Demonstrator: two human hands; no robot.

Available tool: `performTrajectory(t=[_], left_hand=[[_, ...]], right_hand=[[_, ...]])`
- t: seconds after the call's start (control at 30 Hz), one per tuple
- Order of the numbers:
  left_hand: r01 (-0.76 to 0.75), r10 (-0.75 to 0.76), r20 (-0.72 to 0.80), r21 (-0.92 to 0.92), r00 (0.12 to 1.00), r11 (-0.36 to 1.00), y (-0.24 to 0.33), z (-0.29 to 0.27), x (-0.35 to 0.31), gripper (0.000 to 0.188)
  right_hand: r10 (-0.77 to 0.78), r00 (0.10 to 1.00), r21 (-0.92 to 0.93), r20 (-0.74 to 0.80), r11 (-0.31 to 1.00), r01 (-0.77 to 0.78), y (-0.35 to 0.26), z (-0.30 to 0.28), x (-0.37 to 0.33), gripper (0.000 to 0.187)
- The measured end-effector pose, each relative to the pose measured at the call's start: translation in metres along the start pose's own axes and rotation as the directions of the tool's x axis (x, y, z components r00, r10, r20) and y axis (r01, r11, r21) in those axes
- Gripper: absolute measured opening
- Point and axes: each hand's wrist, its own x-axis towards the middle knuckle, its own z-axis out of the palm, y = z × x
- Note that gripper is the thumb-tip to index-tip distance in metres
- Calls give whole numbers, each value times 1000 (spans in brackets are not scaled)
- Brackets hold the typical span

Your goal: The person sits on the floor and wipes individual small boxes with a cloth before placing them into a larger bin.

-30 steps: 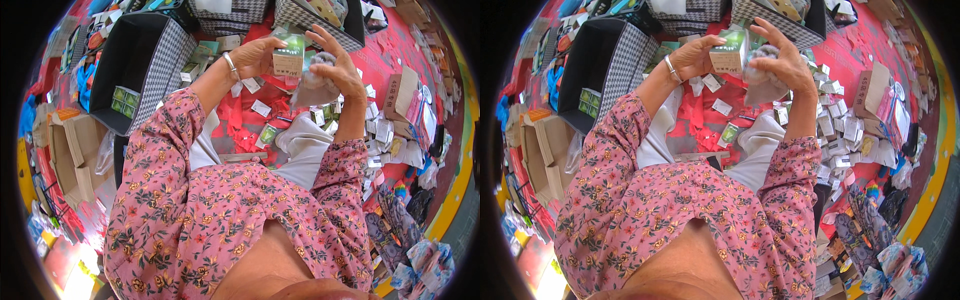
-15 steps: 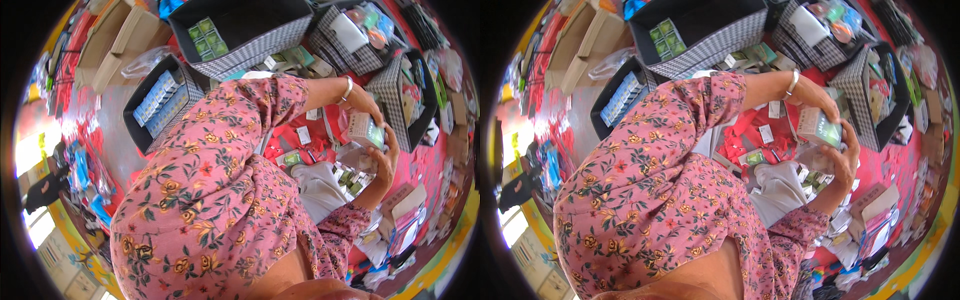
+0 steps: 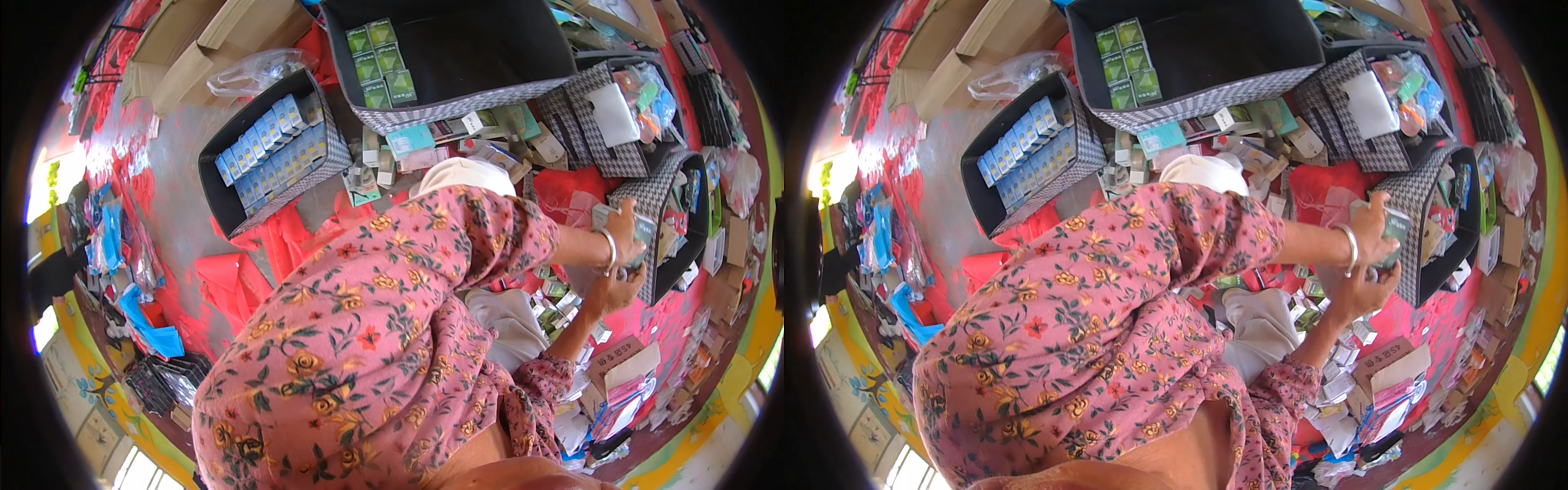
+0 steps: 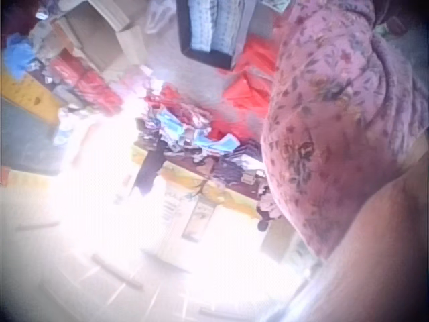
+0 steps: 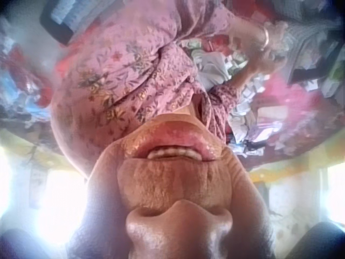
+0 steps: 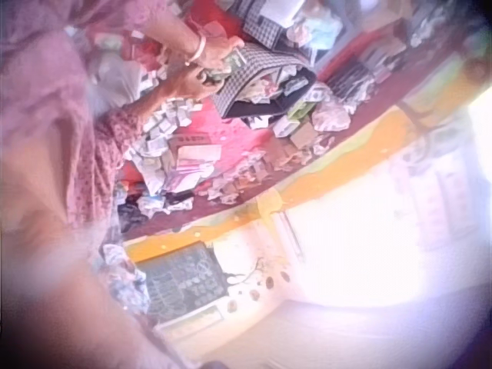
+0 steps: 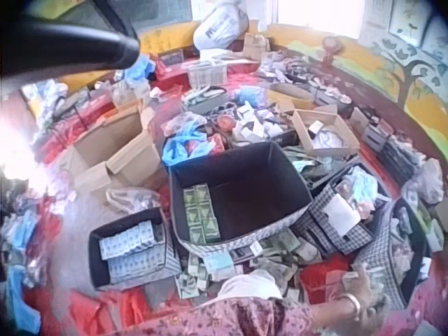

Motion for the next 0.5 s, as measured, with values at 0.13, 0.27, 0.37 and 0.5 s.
performTrajectory(t=[0.13, 0.27, 0.37, 0.5], left_hand=[[-61, 60, -15, -59, 998, 996, 20, -4, 16, 75], [20, -29, -16, -408, 999, 913, 65, -53, 41, 71], [4, -29, -32, -598, 999, 801, 81, -113, 60, 69], [-23, 31, 13, -405, 999, 914, 67, -235, 82, 22]], right_hand=[[64, 982, 351, 175, 928, -123, -1, -18, 12, 49], [194, 916, 627, 351, 678, -383, 14, -25, 22, 41], [319, 852, 564, 415, 644, -516, 33, -1, 23, 32], [347, 828, 489, 440, 681, -545, 41, 19, 4, 22]])
